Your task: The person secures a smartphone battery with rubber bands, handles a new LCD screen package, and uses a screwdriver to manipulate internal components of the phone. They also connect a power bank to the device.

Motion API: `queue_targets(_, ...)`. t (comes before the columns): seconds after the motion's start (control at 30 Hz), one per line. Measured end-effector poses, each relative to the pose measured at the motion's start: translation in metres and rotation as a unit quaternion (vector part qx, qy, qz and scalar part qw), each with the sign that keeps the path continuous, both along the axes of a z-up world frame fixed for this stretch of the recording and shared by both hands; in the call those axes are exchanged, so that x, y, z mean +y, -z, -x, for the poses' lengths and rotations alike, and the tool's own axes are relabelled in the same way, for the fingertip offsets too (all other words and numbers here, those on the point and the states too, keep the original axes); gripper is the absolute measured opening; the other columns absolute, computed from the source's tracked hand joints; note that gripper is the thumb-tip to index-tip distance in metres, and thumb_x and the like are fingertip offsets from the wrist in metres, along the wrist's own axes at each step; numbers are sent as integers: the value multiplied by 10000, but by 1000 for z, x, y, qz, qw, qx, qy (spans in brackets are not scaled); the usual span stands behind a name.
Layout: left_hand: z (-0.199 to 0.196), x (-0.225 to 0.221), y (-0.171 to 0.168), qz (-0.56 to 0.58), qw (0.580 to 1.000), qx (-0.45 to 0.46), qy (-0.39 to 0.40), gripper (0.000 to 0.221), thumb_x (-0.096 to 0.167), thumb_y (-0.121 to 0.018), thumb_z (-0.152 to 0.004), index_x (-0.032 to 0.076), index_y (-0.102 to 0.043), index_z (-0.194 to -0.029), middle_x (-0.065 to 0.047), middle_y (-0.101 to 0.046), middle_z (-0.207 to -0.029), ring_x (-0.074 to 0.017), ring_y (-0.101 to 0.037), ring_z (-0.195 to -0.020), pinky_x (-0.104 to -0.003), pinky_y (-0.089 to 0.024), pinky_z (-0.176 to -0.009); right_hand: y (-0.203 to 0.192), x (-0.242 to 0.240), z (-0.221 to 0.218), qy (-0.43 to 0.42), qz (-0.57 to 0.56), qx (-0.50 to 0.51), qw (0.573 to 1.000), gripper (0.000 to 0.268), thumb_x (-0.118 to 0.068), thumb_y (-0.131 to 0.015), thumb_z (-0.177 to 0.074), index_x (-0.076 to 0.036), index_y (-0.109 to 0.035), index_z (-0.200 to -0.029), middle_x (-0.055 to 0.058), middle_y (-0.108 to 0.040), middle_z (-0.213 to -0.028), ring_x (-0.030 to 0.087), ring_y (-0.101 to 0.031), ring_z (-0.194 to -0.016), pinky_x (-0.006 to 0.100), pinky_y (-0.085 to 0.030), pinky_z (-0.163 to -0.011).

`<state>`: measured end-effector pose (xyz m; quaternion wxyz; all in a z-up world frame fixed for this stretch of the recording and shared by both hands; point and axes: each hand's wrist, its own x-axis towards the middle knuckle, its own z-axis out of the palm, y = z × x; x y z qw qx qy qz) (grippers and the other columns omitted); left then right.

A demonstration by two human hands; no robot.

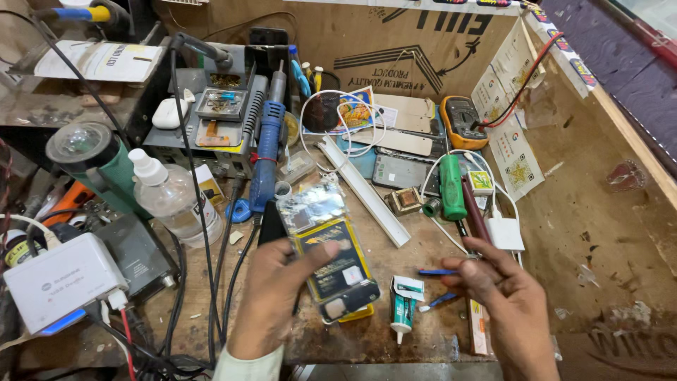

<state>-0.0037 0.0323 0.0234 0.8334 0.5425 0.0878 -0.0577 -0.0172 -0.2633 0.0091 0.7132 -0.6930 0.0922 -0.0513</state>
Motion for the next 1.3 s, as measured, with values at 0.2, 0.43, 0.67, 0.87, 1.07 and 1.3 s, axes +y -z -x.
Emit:
queue_targets(0.2, 4, 63, -8, 12, 988, -1, -156, 265, 89, -779, -819, -81, -734, -1017, -163, -774, -905, -210, -743, -745, -366, -633, -713, -9, -25, -3, 96, -25, -16, 995, 421, -97, -643, -958, 87, -606, -1336, 212, -738, -1077, 220, -734, -889, 345, -597, -807)
queue_targets(0.43, 1, 60, 2, 42, 992, 3, -117, 280, 89, -778, -821, -91, -720, -1028, -175, -769, -917, -219, -745, -744, -372, -641, -706, 9, -37, -19, 163, 280, -28, 946, 283, -158, -750, -954, 2, -754, -1189, 161, -772, -936, 189, -697, -779, 307, -531, -690)
queue_targets(0.67, -3, 28, 2, 44, 998, 8, -33, 322, 115, -782, -796, -73, -746, -1054, -148, -788, -900, -191, -752, -735, -332, -620, -710, 54, -32, -99, -36, 661, -184, 727, 194, -195, -699, -862, -114, -798, -1008, 141, -736, -899, 351, -716, -791, 456, -561, -682)
queue_targets(0.87, 1, 13, 0, 43, 999, 0, 16, 323, 124, -802, -789, -84, -762, -1033, -147, -801, -881, -177, -742, -727, -305, -602, -692, 78, -31, -138, -99, 822, -117, 549, 149, -135, -623, -881, -114, -725, -776, 98, -702, -945, 278, -736, -760, 413, -580, -617)
queue_targets(1.07, -2, 5, 7, 47, 998, -16, 50, 304, 134, -797, -818, -83, -769, -1029, -140, -802, -888, -157, -737, -745, -294, -594, -710, 67, -33, -137, -120, 819, -138, 543, 124, -160, -645, -847, -91, -706, -765, 103, -698, -942, 284, -730, -724, 422, -568, -589)
queue_targets(1.3, -1, -7, 13, 71, 993, -34, 84, 273, 124, -769, -859, -73, -762, -1049, -121, -791, -896, -131, -728, -752, -279, -595, -716, 13, -20, -84, 5, 574, -112, 811, 231, -226, -736, -871, -31, -754, -993, 135, -749, -857, 245, -748, -732, 365, -569, -659)
